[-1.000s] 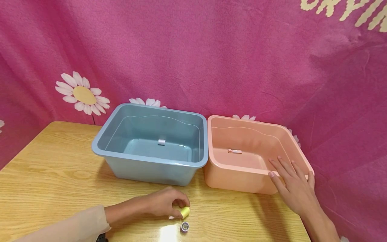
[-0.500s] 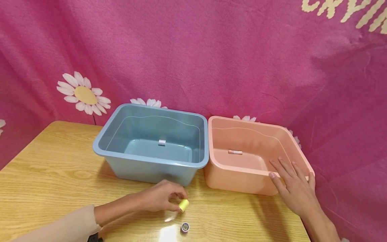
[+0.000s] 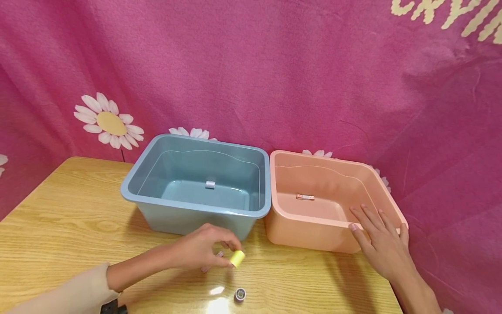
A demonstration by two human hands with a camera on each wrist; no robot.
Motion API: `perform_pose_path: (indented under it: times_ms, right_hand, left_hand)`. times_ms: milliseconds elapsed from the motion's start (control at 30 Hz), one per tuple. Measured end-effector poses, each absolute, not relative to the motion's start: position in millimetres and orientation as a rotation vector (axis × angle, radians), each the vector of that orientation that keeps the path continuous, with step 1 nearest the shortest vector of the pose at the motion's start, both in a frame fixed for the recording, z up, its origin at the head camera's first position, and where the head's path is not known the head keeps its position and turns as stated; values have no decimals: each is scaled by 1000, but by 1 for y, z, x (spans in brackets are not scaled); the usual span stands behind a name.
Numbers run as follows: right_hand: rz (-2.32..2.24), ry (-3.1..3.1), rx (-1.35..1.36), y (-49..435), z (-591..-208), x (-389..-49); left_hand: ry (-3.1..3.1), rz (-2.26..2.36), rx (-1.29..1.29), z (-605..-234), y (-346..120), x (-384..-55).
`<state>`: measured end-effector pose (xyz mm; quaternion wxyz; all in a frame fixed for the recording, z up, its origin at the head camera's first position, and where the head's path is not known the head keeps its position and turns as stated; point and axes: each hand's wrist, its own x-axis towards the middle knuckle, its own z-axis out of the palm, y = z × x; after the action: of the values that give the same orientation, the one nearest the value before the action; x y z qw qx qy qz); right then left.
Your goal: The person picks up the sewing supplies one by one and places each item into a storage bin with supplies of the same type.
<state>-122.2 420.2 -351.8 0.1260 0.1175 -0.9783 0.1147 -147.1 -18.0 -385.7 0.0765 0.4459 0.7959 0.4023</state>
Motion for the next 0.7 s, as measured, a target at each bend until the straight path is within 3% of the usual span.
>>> perform_pose_path:
  times_ms: [700]
  right_hand:
    - [335,-2862,341,421,-351,-122]
  left_hand:
    - [2251,1492,1290,-337,-33,-160]
